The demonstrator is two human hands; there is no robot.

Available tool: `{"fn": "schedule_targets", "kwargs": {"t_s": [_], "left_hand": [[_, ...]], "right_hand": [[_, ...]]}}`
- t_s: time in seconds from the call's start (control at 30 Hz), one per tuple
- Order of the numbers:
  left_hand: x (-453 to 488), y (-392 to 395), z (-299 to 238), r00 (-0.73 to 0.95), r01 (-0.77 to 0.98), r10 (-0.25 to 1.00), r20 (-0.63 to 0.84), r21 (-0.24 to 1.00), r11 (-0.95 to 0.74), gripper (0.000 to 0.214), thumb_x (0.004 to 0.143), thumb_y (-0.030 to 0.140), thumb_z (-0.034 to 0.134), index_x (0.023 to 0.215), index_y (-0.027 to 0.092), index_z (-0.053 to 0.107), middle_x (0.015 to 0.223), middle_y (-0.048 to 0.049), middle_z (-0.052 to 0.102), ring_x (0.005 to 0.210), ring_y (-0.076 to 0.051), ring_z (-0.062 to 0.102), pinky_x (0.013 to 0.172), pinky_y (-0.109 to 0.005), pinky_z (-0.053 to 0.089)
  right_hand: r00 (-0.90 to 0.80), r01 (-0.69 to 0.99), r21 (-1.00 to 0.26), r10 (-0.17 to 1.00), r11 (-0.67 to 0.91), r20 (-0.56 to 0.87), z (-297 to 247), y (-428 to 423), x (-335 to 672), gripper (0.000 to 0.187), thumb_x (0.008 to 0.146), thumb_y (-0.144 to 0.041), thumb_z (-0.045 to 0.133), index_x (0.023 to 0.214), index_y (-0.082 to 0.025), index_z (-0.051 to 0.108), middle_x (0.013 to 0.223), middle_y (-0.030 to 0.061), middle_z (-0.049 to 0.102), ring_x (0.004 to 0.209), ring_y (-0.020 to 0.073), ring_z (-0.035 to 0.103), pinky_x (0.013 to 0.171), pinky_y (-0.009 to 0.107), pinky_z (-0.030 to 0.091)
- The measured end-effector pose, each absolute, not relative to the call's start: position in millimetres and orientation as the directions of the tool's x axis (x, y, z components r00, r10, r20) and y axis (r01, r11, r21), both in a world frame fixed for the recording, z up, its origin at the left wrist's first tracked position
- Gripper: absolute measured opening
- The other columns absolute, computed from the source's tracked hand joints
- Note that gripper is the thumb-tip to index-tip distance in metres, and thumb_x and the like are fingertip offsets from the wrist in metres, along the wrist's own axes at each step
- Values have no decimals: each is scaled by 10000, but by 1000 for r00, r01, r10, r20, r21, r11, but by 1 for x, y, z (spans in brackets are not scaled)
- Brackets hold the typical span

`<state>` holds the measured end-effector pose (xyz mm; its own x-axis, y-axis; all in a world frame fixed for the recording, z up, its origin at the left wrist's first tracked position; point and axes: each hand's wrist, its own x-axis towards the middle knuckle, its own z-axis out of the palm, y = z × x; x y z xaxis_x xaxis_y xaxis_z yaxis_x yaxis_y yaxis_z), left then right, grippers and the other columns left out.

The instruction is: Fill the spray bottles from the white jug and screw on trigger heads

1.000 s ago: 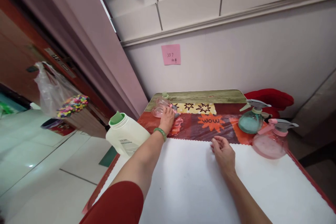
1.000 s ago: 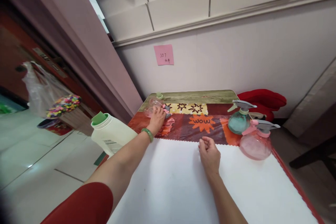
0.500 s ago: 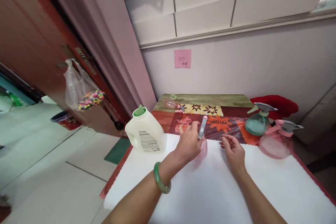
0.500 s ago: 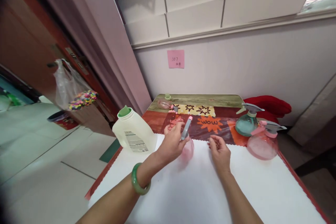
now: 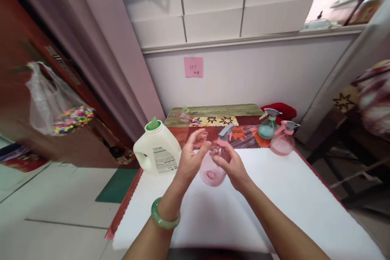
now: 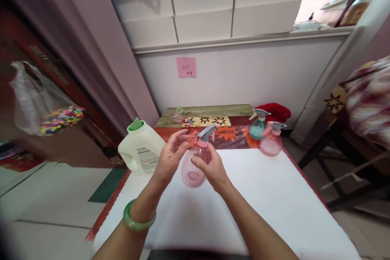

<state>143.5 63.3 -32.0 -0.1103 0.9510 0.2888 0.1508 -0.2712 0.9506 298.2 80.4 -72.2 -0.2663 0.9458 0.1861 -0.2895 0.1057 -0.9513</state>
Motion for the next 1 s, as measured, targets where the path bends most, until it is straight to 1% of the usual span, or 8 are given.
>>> {"fn": "schedule_targets", "kwargs": {"t_s": [0.17, 0.23, 0.33, 0.43, 0.57, 0.83, 0.93, 1.0], "left_hand": [[143, 28, -65, -99, 323, 908, 408, 876, -358, 1103, 651, 512, 879, 1512, 284, 230, 1521, -186, 440, 1336, -352, 544, 1067, -498, 482], [145, 19, -78, -51, 518, 805, 591, 705, -485, 1044, 684, 452, 882, 1495, 291, 245, 1532, -193, 418, 1398, -375, 482, 1105, -541, 450], [142, 13, -87, 137, 717, 517, 845, 275, -640, 814, 796, 218, 804, 1460, 266, 336, 1532, -212, 415, 1416, -368, 460, 1079, -565, 481], [135, 9, -89, 341, 754, 300, 891, -69, -653, 724, 760, -19, 723, 1385, 232, 458, 1620, -217, 301, 1445, -378, 424, 1039, -552, 530], [129, 2, -90, 420, 748, 211, 883, -205, -631, 613, 682, -98, 715, 1191, 216, 580, 1665, -175, 234, 1458, -394, 405, 1026, -558, 548], [130, -2, -101, 325, 624, 287, 901, 24, -781, 718, 699, -4, 749, 1327, 239, 498, 1467, -180, 450, 1344, -351, 502, 1018, -570, 530], [135, -5, -104, 74, 375, 588, 806, 523, -765, 827, 665, 205, 860, 1383, 281, 456, 1376, -153, 530, 1158, -315, 624, 859, -461, 603], [139, -7, -102, -37, -46, 888, 457, 887, -459, 708, 720, 404, 833, 1326, 272, 492, 1246, -127, 628, 922, -257, 699, 667, -360, 604]], "right_hand": [[-52, -483, -873, 993, 68, 105, -61, 72, 288, 558, 763, -461, 825, 1218, -279, 558, 1126, 17, 718, 1037, 223, 672, 918, 379, 552], [-83, -556, -831, 993, 19, 78, -56, 67, 286, 509, 758, -482, 832, 1153, -272, 591, 1063, 0, 729, 992, 205, 684, 893, 346, 548], [-158, -671, -736, 987, -91, 21, -47, 61, 287, 460, 748, -586, 813, 1011, -245, 652, 992, 14, 763, 966, 214, 702, 885, 340, 542], [-204, -748, -629, 975, -213, -87, -37, 60, 294, 446, 707, -628, 830, 821, -226, 675, 945, 31, 792, 955, 229, 722, 897, 355, 546], [-184, -776, -562, 956, -285, -230, -26, 58, 298, 415, 655, -510, 915, 648, -216, 622, 719, -5, 757, 796, 187, 727, 844, 323, 551], [-165, -749, -615, 968, -246, -186, -31, 52, 295, 571, 649, -582, 889, 521, -231, 458, 590, -16, 669, 801, 206, 712, 918, 352, 529], [-163, -719, -666, 980, -199, -117, -34, 51, 297, 579, 650, -608, 874, 517, -230, 456, 599, -15, 666, 840, 226, 715, 936, 368, 519], [-156, -684, -716, 987, -136, -39, -34, 49, 298, 573, 677, -625, 847, 518, -227, 466, 626, -8, 676, 871, 233, 714, 944, 372, 512]]}}
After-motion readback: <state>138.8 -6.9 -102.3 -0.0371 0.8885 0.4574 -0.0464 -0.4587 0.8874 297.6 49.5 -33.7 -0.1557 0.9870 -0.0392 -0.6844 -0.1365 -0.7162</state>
